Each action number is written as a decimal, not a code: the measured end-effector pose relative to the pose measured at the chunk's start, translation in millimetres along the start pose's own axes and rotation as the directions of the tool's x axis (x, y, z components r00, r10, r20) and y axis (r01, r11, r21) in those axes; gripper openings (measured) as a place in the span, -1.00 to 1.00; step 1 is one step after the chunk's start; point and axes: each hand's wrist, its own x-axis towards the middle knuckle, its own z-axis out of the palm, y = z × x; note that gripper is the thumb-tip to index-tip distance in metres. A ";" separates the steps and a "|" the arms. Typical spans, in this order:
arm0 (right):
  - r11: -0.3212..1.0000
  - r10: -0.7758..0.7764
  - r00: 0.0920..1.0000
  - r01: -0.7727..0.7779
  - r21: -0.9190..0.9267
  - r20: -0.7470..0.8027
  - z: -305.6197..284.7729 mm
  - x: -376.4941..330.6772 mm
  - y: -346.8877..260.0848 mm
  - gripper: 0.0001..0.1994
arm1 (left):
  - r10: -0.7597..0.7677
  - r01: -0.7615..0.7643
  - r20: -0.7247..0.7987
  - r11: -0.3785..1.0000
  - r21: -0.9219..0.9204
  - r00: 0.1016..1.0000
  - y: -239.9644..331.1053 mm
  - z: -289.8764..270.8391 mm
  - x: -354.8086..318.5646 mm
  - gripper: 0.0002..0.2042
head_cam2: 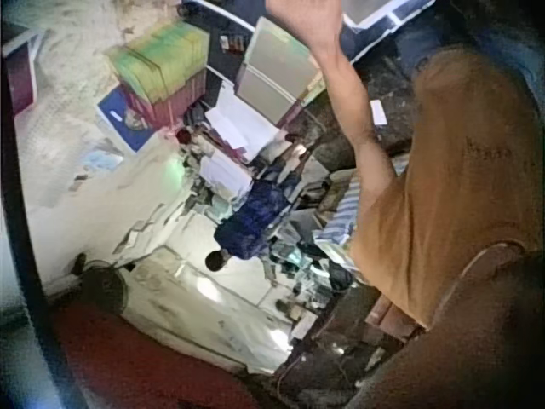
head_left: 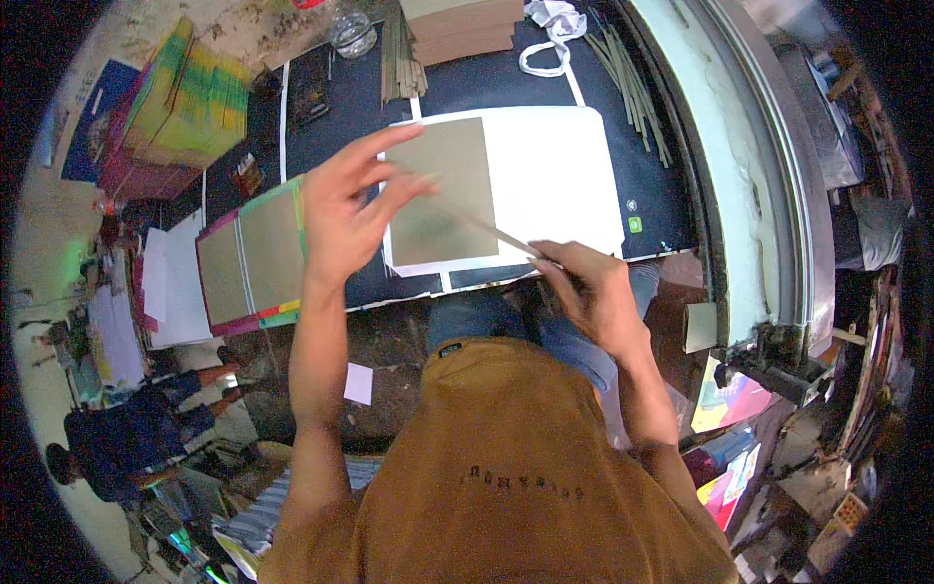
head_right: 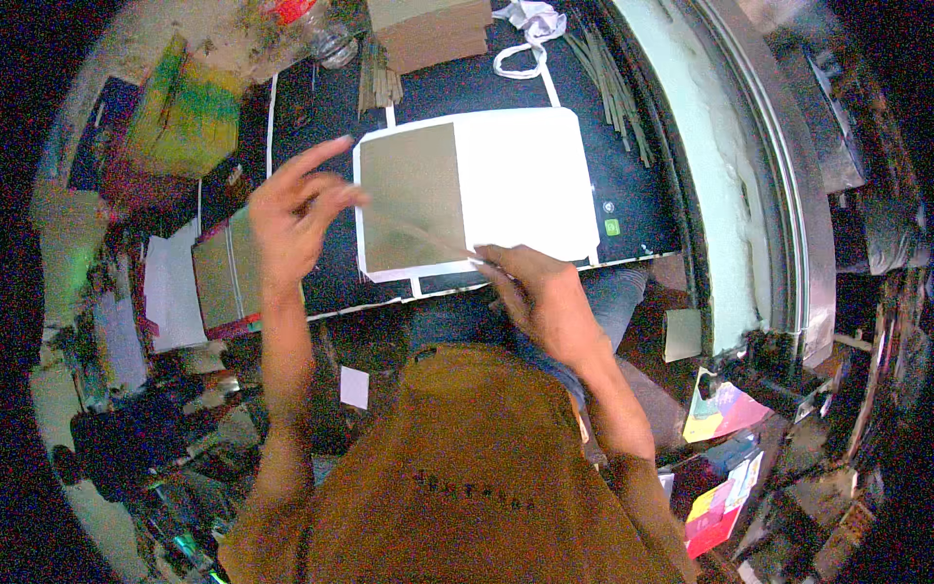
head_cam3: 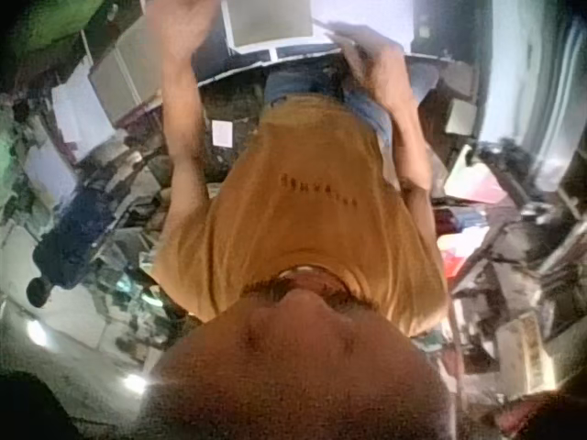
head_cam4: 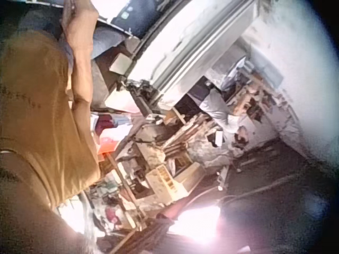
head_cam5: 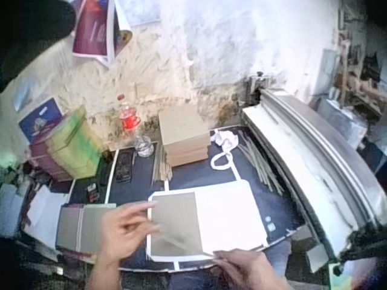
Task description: The person applies adhesive to a printed sheet using a roller machine, aligns two cardboard panels onto it by hand, and folds the edges over to assemble book covers.
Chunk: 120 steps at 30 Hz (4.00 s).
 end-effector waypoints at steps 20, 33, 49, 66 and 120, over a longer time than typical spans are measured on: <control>0.835 0.393 0.917 -0.386 0.393 0.066 57.4 25.0 105.1 -0.76 | -0.165 0.017 0.144 0.712 0.702 0.976 -184.1 114.9 -12.5 -0.42; 0.741 0.465 0.874 -0.470 0.480 0.138 98.9 58.0 97.7 -0.75 | 0.112 -0.300 0.319 0.714 0.633 0.941 -193.8 131.8 3.8 -0.33; 0.662 0.514 0.855 -0.446 0.603 0.068 120.3 40.8 99.3 -0.69 | 0.091 -0.273 0.305 0.727 0.630 0.948 -189.9 133.1 3.9 -0.26; 0.910 0.339 0.918 -0.264 0.321 -0.207 90.1 -36.0 91.1 -0.83 | 0.114 -0.315 0.331 0.690 0.652 0.937 -194.3 133.4 3.5 -0.28; 0.943 -0.046 0.975 -0.030 -0.332 -0.216 55.1 -30.2 88.6 -0.74 | 0.157 -0.425 0.431 0.633 0.646 0.889 -205.8 120.2 34.1 -0.03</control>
